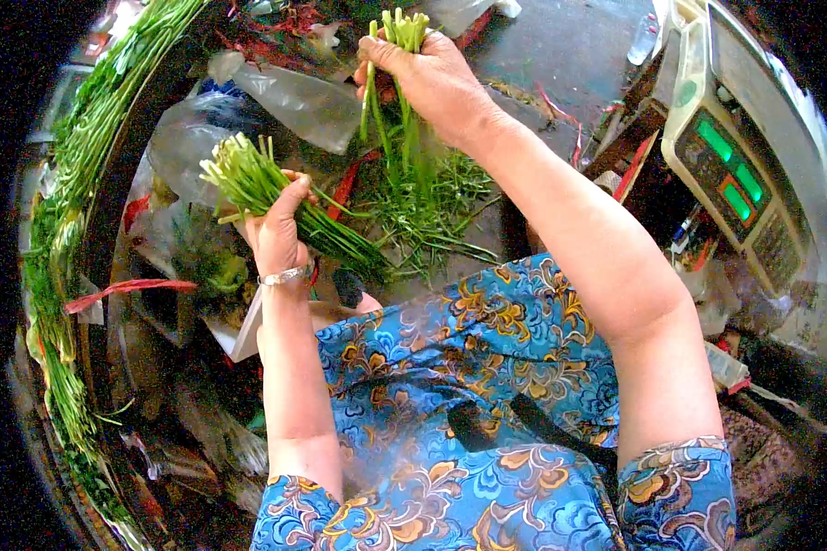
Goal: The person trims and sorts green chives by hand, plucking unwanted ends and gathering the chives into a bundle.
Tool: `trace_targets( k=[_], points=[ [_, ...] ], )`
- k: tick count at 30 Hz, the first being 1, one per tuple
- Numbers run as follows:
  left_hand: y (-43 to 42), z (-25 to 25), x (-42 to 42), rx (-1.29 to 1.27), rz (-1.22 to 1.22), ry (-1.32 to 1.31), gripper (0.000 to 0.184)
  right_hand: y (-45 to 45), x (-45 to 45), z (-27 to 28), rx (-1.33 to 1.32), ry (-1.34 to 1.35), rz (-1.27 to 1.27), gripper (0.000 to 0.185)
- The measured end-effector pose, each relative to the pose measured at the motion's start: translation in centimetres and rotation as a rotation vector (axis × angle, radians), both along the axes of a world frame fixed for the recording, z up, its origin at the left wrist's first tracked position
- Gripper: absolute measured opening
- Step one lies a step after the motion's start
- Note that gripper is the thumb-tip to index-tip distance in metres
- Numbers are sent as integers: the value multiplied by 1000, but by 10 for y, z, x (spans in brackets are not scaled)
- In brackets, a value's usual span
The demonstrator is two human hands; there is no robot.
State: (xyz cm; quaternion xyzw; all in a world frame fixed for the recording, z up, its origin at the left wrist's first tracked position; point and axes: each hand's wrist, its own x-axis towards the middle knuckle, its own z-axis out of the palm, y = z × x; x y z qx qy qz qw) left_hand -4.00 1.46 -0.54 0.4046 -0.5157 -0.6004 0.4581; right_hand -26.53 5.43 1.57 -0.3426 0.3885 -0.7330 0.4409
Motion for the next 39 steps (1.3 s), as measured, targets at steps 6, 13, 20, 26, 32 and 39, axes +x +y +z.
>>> trace_targets(
  k=[6, 13, 20, 26, 32, 39],
  points=[
    [2, 8, 4, -7, -18, -5, 27, -3, -12, -6, 37, 359, -108, 17],
    [7, 12, 2, 121, -237, 113, 33, 1, 21, -6, 91, 356, 40, 16],
    [14, 17, -5, 215, -357, 99, 44, 0, 48, -13, 49, 308, 331, 15],
    [18, 15, -7, 233, -395, 143, 44, 6, 43, -2, 117, 274, 418, 13],
    [14, 19, 0, 267, -291, 134, 27, 4, 31, -14, 145, 382, 326, 18],
    [19, 17, -2, 210, -275, 118, 20, 6, 36, -14, 124, 313, 388, 16]
  ],
)
